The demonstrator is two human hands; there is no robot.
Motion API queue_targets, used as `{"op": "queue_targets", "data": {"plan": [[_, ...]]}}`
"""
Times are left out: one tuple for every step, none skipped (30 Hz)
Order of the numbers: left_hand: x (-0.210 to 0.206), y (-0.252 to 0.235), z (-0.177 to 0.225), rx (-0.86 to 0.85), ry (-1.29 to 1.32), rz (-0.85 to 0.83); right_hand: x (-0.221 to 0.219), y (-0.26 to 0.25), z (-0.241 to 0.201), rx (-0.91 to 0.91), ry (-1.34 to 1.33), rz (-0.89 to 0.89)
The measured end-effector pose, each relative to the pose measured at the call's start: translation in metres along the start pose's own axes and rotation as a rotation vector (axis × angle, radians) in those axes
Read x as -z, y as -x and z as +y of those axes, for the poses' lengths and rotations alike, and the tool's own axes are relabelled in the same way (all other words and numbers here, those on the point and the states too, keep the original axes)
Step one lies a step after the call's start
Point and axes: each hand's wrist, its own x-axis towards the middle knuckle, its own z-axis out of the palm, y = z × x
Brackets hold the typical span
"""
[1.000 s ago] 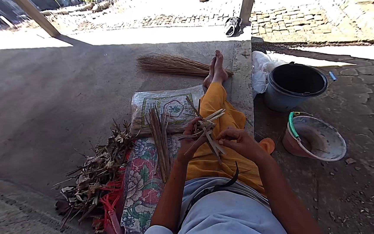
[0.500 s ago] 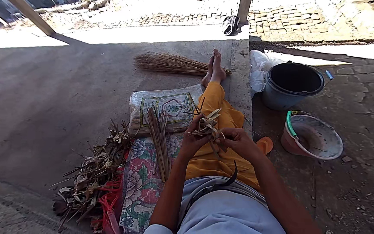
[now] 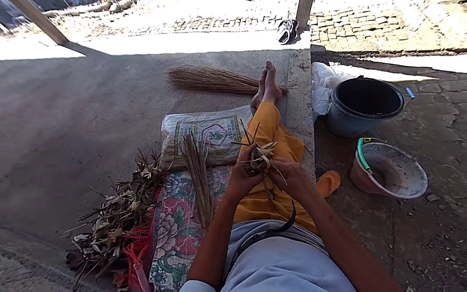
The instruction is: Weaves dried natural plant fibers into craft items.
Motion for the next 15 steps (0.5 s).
{"op": "queue_targets", "data": {"plan": [[0.0, 0.0, -0.001, 0.01, -0.007, -0.003, 0.001, -0.001, -0.001, -0.01, -0.026, -0.038], [0.0, 0.001, -0.003, 0.003, -0.021, -0.006, 0.003, -0.001, -0.002, -0.03, -0.063, -0.087], [0.001, 0.0, -0.007, -0.026, -0.056, -0.014, 0.005, -0.003, -0.002, -0.044, -0.093, -0.13], [0.001, 0.0, -0.01, -0.061, -0.098, -0.019, 0.006, -0.003, -0.003, -0.056, -0.115, -0.169], [0.0, 0.0, -0.014, -0.096, -0.142, -0.021, 0.008, -0.003, -0.002, -0.06, -0.125, -0.202], [0.0, 0.0, -0.016, -0.122, -0.182, -0.017, 0.01, -0.003, -0.002, -0.063, -0.132, -0.233], [0.0, 0.0, -0.017, -0.142, -0.208, -0.017, 0.012, -0.003, -0.002, -0.069, -0.138, -0.262], [0.0, 0.001, -0.017, -0.159, -0.223, -0.02, 0.013, -0.002, -0.001, -0.076, -0.147, -0.282], [0.0, 0.001, -0.016, -0.17, -0.22, -0.026, 0.014, -0.001, -0.001, -0.075, -0.154, -0.285], [0.0, 0.001, -0.015, -0.17, -0.194, -0.037, 0.014, -0.001, 0.0, -0.067, -0.166, -0.276], [0.002, 0.002, -0.012, -0.157, -0.133, -0.054, 0.014, 0.0, 0.0, -0.058, -0.182, -0.256], [0.006, 0.003, -0.008, -0.139, -0.038, -0.081, 0.014, 0.0, 0.0, -0.052, -0.205, -0.227], [0.011, 0.003, -0.006, -0.135, 0.065, -0.092, 0.015, 0.001, 0.0, -0.053, -0.23, -0.215], [0.017, 0.004, -0.008, -0.134, 0.166, -0.08, 0.018, 0.001, -0.002, -0.049, -0.249, -0.225], [0.023, 0.004, -0.011, -0.125, 0.253, -0.037, 0.022, 0.001, -0.002, -0.037, -0.254, -0.246]]}}
